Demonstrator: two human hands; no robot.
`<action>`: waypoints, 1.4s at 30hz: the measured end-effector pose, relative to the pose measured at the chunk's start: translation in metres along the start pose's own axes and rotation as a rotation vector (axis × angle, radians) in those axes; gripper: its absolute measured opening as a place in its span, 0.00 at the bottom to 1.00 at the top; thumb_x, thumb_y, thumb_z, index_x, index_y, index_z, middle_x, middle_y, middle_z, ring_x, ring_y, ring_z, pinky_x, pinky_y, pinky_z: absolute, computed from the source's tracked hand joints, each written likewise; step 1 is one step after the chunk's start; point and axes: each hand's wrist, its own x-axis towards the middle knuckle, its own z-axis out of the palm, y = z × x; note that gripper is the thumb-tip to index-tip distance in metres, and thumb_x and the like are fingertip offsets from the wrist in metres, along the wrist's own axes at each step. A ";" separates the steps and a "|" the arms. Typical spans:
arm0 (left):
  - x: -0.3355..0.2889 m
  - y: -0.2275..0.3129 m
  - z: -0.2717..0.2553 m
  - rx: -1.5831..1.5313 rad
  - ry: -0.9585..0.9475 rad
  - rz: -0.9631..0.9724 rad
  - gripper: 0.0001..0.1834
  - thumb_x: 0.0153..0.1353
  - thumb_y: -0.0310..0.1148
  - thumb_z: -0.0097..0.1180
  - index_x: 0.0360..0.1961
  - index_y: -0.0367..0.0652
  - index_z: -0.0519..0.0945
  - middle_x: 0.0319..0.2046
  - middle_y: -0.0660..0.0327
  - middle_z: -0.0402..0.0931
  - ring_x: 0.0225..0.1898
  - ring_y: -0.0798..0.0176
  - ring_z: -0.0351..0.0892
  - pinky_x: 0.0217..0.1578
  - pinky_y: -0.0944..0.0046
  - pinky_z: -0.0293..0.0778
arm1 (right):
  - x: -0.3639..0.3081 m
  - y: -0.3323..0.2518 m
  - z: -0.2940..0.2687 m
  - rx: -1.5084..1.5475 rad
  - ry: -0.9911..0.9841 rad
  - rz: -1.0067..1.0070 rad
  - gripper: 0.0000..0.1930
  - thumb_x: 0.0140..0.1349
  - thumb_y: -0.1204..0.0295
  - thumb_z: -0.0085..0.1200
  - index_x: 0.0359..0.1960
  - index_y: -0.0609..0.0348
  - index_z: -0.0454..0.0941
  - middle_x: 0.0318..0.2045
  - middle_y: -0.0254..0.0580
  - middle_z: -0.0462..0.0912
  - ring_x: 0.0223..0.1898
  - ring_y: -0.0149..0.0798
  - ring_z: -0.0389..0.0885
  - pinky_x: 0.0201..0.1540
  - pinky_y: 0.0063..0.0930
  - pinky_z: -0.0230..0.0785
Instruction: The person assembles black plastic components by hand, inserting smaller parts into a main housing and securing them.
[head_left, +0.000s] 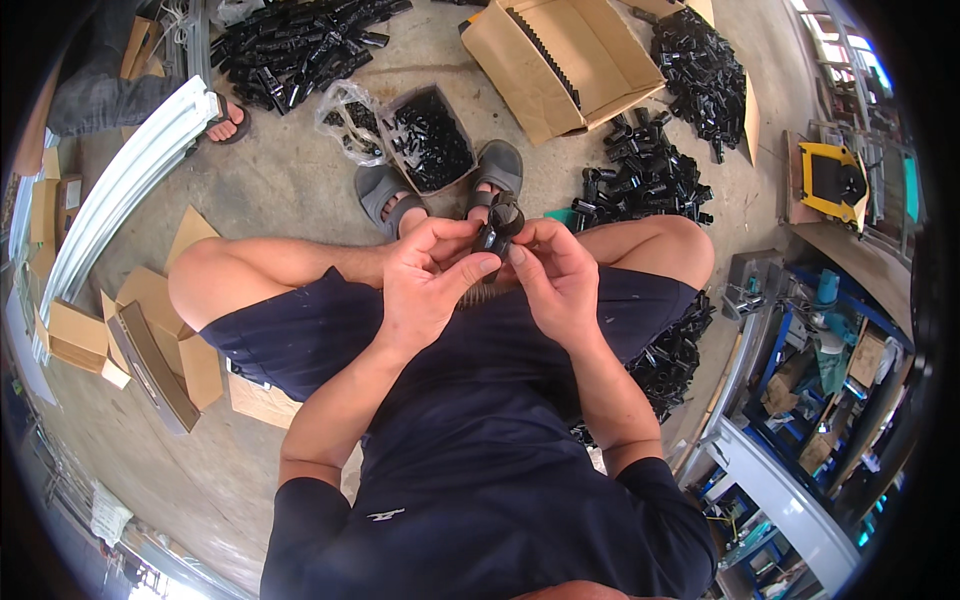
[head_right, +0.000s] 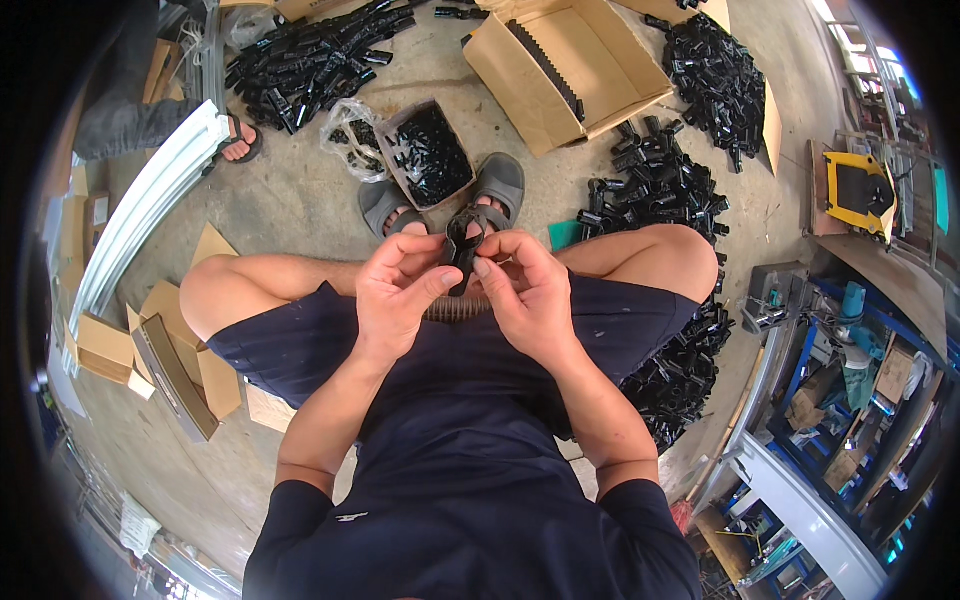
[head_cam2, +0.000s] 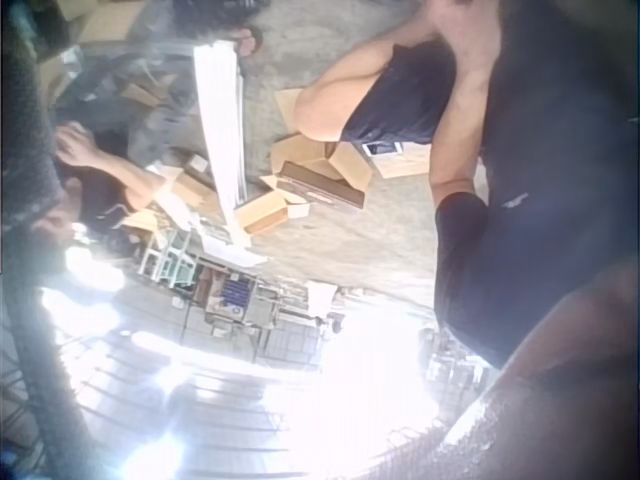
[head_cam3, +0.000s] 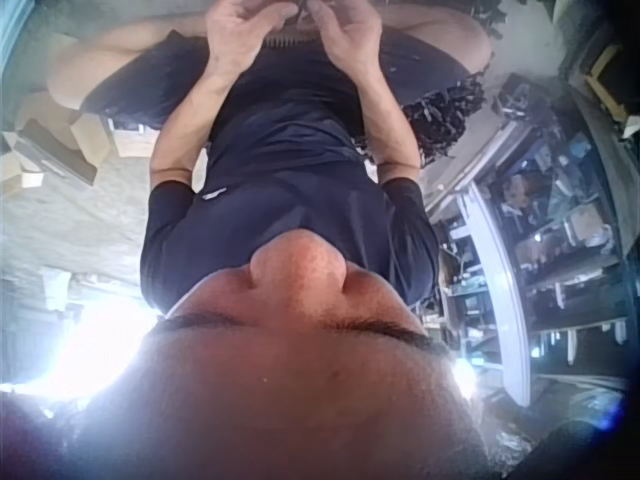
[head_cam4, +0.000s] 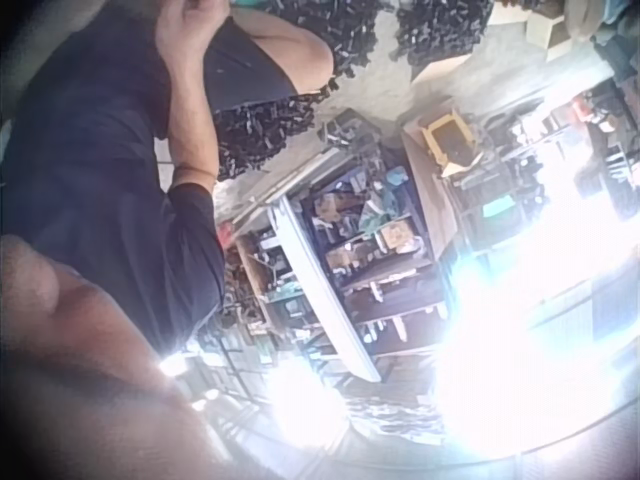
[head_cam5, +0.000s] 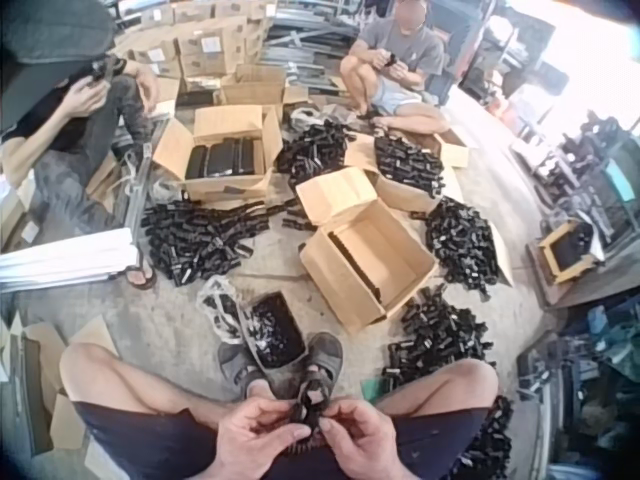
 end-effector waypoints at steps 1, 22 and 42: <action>0.000 0.000 0.001 -0.009 0.009 -0.018 0.16 0.63 0.15 0.62 0.52 0.30 0.75 0.53 0.49 0.81 0.52 0.62 0.84 0.54 0.63 0.83 | -0.001 0.002 0.001 -0.045 0.019 -0.007 0.05 0.70 0.81 0.55 0.45 0.66 0.75 0.39 0.35 0.82 0.37 0.24 0.84 0.40 0.21 0.81; 0.007 0.007 0.003 -0.098 0.078 -0.297 0.16 0.64 0.19 0.63 0.52 0.32 0.76 0.45 0.52 0.84 0.44 0.64 0.85 0.45 0.59 0.88 | 0.005 0.020 -0.005 -0.638 0.085 -0.404 0.09 0.66 0.82 0.57 0.46 0.64 0.73 0.38 0.48 0.81 0.33 0.43 0.84 0.36 0.31 0.77; -0.001 -0.007 0.002 -0.062 0.066 -0.125 0.13 0.64 0.18 0.64 0.49 0.33 0.77 0.46 0.54 0.84 0.48 0.69 0.83 0.51 0.70 0.80 | 0.013 0.009 -0.020 -0.871 -0.003 -0.634 0.09 0.66 0.79 0.57 0.42 0.64 0.69 0.29 0.48 0.78 0.24 0.49 0.80 0.25 0.37 0.71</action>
